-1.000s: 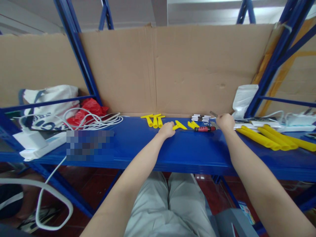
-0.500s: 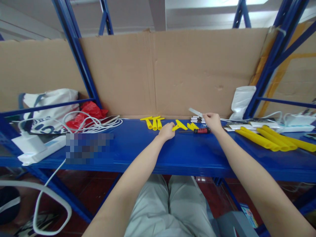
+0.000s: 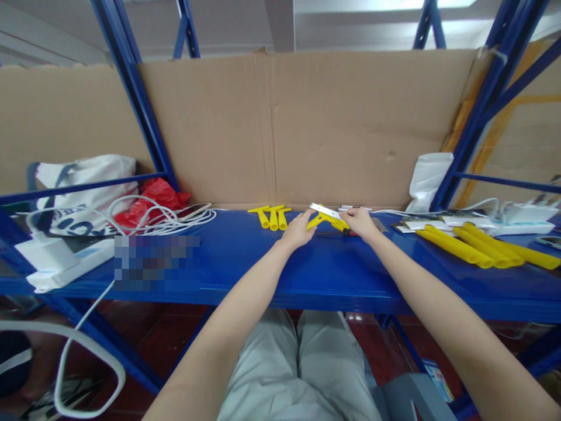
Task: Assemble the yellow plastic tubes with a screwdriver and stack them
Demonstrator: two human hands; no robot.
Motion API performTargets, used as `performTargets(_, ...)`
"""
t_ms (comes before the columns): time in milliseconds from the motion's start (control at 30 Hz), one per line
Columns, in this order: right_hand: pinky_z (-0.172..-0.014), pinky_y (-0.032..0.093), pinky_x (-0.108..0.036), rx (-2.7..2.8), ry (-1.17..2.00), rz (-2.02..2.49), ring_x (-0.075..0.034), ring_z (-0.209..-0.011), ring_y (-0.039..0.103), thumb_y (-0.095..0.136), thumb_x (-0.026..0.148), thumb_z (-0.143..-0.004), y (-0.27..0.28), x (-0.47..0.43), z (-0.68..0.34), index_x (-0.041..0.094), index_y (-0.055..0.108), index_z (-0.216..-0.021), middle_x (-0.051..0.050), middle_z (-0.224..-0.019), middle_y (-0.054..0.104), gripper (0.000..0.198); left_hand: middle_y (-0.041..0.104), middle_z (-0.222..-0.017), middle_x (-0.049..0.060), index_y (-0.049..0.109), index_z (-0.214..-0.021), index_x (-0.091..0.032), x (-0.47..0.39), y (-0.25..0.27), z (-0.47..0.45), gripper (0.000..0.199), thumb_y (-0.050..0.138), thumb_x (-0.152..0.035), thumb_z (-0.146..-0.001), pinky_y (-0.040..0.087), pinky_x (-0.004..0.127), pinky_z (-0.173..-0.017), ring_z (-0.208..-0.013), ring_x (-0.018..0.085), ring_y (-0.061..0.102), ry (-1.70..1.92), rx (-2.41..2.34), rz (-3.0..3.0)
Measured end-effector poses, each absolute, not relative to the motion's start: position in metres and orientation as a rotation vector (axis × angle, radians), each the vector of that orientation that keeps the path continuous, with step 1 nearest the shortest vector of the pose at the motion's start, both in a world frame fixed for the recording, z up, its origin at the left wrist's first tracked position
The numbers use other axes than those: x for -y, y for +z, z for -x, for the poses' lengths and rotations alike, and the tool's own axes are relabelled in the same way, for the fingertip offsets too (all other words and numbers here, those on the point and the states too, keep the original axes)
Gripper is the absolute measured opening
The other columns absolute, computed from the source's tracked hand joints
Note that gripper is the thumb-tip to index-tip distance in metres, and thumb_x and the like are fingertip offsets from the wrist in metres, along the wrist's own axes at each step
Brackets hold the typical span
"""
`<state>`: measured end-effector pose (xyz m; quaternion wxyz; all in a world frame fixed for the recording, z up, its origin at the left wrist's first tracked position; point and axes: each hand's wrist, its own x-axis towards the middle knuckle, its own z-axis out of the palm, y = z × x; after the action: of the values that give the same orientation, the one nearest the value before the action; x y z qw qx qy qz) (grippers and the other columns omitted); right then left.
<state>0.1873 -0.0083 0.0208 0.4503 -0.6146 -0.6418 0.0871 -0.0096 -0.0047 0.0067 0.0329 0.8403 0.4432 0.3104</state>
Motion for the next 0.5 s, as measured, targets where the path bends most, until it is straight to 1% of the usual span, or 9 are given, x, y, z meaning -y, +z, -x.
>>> performTargets(100,-0.045,0.024,-0.023,1.547,0.269,1.522,-0.009,-0.046,0.038,0.052,0.025,-0.071,0.019,0.007,-0.187,0.015,0.056,-0.050,0.003,-0.044,0.043,0.024,0.056,-0.119,0.008,0.036,-0.134,-0.023,0.007,0.008,0.010,0.048,0.047,-0.031,-0.087,0.044,0.035,-0.091,-0.107,0.021,0.055,0.894,-1.335,-2.648)
performTargets(200,-0.043,0.022,-0.022,1.512,0.334,1.491,-0.007,-0.043,0.033,0.054,0.028,-0.071,0.018,0.011,-0.182,0.014,0.057,-0.051,0.005,-0.042,0.040,0.024,0.055,-0.116,0.008,0.028,-0.139,-0.028,0.012,0.009,0.010,0.051,0.041,-0.035,-0.090,0.045,0.035,-0.087,-0.105,0.023,0.056,0.784,-1.392,-2.722)
performTargets(267,-0.041,0.021,-0.022,1.485,0.404,1.459,-0.006,-0.040,0.030,0.055,0.029,-0.070,0.019,0.015,-0.179,0.014,0.058,-0.053,0.005,-0.040,0.039,0.023,0.054,-0.114,0.007,0.025,-0.141,-0.032,0.016,0.011,0.009,0.051,0.037,-0.034,-0.092,0.046,0.034,-0.085,-0.103,0.023,0.057,0.707,-1.458,-2.759)
performTargets(367,-0.038,0.019,-0.021,1.432,0.588,1.406,-0.005,-0.035,0.027,0.056,0.028,-0.072,0.022,0.021,-0.174,0.015,0.053,-0.054,0.006,-0.036,0.036,0.022,0.053,-0.112,0.007,0.026,-0.141,-0.034,0.019,0.012,0.007,0.049,0.033,-0.030,-0.093,0.046,0.033,-0.085,-0.102,0.022,0.058,0.639,-1.503,-2.807)
performTargets(500,-0.035,0.019,-0.019,1.374,0.864,1.289,-0.004,-0.032,0.026,0.058,0.023,-0.072,0.025,0.026,-0.173,0.018,0.044,-0.052,0.007,-0.034,0.032,0.026,0.053,-0.111,0.008,0.028,-0.141,-0.032,0.018,0.012,0.007,0.050,0.034,-0.024,-0.092,0.045,0.033,-0.086,-0.100,0.023,0.059,0.633,-1.476,-2.856)
